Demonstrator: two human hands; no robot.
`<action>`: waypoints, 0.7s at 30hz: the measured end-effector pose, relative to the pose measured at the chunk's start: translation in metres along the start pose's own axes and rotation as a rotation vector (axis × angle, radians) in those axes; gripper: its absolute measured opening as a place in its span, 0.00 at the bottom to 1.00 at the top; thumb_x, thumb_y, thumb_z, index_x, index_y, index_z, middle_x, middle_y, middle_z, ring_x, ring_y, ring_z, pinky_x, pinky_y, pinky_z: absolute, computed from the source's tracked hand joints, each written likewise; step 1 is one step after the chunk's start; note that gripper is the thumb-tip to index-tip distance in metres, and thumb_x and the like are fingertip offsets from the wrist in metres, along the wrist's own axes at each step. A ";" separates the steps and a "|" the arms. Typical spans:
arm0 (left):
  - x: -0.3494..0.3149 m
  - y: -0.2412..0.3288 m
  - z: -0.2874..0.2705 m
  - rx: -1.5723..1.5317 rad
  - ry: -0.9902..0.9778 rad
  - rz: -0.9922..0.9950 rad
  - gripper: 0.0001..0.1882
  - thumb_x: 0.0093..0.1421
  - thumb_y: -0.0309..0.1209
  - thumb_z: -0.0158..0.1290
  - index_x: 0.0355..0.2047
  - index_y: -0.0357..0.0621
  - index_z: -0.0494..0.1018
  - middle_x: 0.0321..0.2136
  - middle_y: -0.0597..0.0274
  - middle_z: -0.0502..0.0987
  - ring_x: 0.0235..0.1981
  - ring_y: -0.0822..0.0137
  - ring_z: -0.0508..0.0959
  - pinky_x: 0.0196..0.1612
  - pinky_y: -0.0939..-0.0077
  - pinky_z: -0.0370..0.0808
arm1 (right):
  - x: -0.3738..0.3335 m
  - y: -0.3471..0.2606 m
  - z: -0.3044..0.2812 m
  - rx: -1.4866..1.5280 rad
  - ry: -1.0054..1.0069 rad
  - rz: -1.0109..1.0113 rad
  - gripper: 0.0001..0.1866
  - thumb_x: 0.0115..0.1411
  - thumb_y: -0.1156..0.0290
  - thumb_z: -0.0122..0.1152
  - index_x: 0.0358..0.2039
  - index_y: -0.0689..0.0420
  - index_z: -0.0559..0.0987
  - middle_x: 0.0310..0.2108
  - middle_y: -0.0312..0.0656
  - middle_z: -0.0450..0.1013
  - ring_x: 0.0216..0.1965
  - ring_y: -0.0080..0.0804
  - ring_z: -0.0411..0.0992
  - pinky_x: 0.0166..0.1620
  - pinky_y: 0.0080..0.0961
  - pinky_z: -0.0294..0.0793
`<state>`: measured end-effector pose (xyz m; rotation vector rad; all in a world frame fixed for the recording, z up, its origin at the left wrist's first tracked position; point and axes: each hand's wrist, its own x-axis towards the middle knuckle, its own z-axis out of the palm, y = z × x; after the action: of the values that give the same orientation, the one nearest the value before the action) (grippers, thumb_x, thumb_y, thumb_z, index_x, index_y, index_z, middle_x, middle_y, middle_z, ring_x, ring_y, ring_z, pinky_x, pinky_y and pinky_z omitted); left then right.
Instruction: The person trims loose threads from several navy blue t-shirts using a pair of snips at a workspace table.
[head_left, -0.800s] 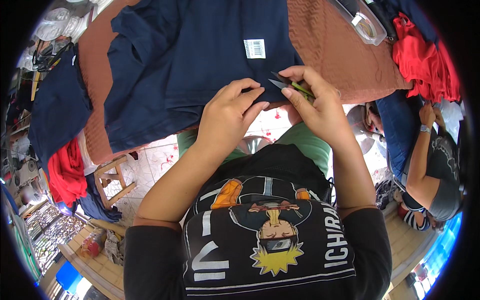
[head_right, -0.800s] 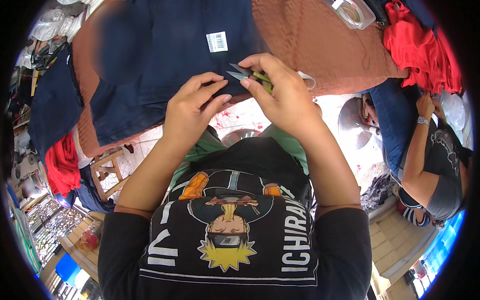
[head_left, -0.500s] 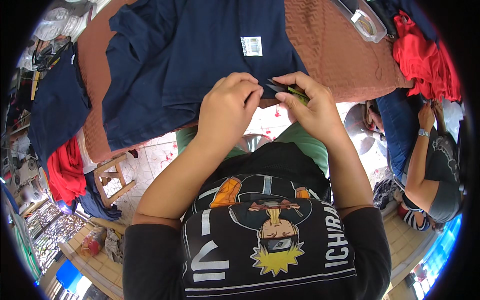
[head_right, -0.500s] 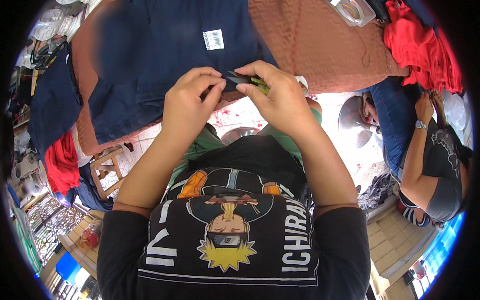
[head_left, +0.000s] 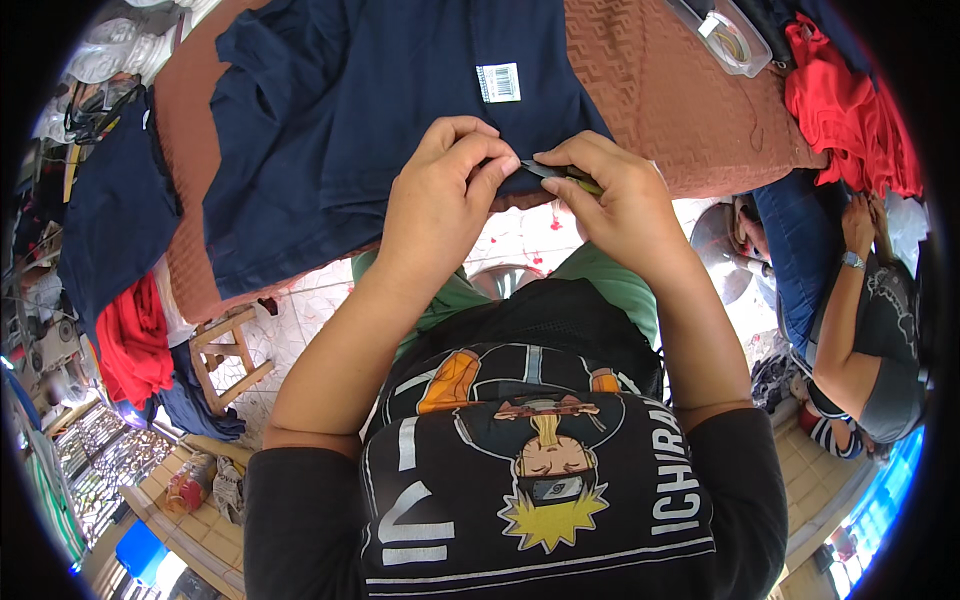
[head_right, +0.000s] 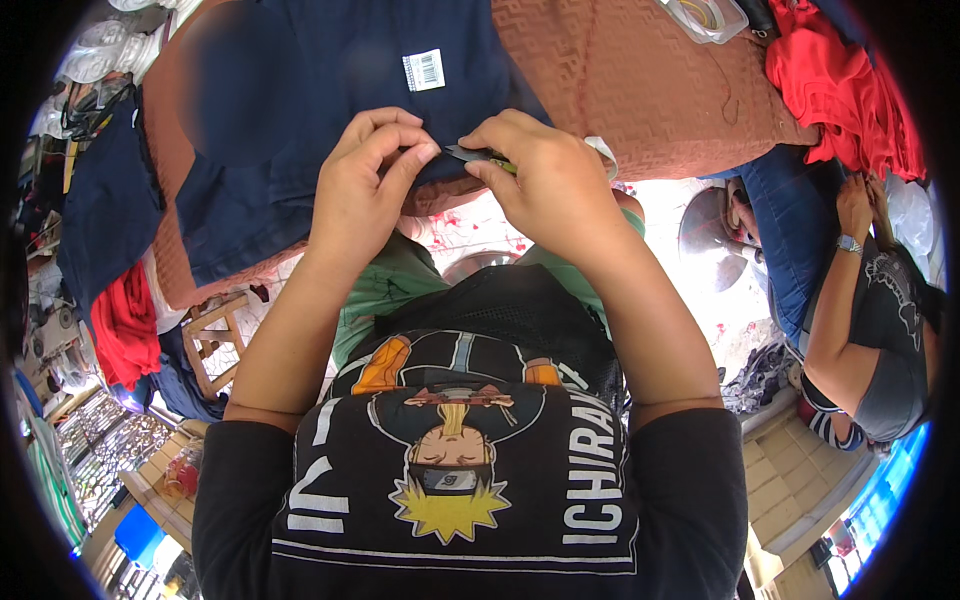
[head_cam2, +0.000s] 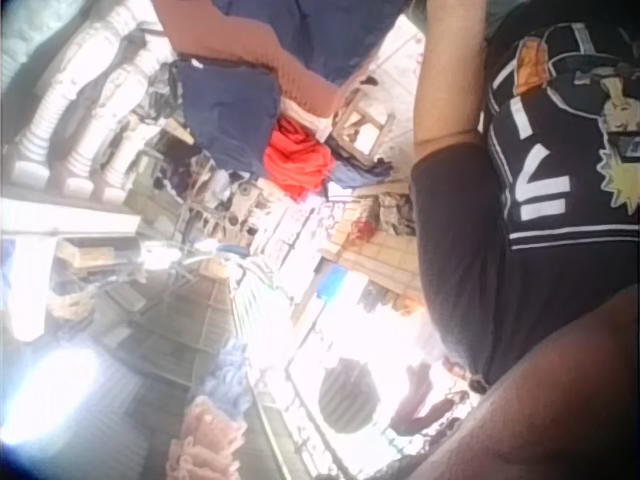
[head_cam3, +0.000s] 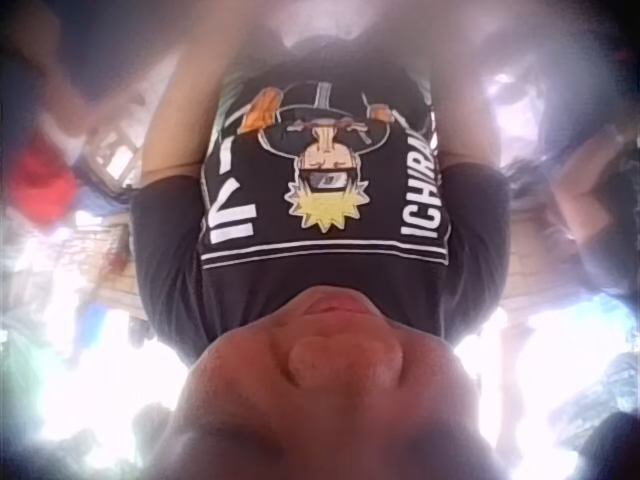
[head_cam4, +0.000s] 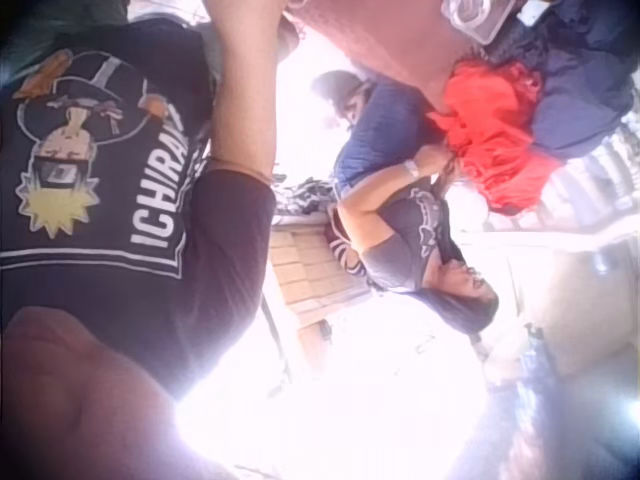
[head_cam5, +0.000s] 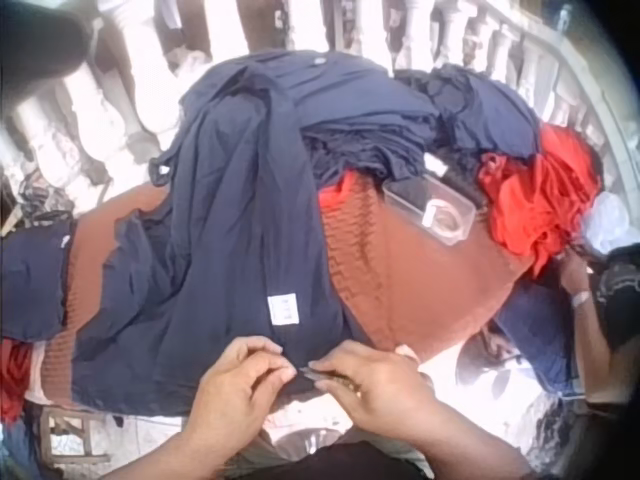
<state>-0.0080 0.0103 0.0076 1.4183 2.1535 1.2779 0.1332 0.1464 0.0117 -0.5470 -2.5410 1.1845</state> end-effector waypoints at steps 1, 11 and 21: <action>0.001 0.002 -0.012 -0.015 -0.107 0.048 0.06 0.59 0.29 0.58 0.32 0.38 0.78 0.28 0.61 0.78 0.27 0.66 0.78 0.34 0.74 0.74 | 0.000 -0.002 -0.001 -0.044 -0.004 0.005 0.10 0.54 0.72 0.64 0.38 0.57 0.79 0.35 0.44 0.77 0.36 0.44 0.77 0.37 0.32 0.75; -0.002 0.008 -0.032 0.057 -0.178 0.077 0.09 0.54 0.25 0.61 0.36 0.37 0.79 0.37 0.56 0.80 0.36 0.66 0.80 0.41 0.75 0.77 | 0.002 -0.012 -0.005 0.217 0.069 0.079 0.12 0.58 0.72 0.63 0.42 0.60 0.76 0.34 0.47 0.77 0.36 0.40 0.77 0.39 0.30 0.74; -0.014 -0.005 0.001 0.346 0.042 0.145 0.11 0.50 0.25 0.63 0.35 0.40 0.81 0.37 0.62 0.79 0.37 0.64 0.80 0.39 0.74 0.77 | -0.004 0.008 0.007 0.254 0.077 0.159 0.13 0.58 0.71 0.63 0.42 0.61 0.76 0.33 0.47 0.78 0.35 0.37 0.78 0.40 0.29 0.74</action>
<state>-0.0039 -0.0021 -0.0003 1.7201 2.4280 1.0205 0.1354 0.1445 0.0009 -0.7260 -2.2712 1.4840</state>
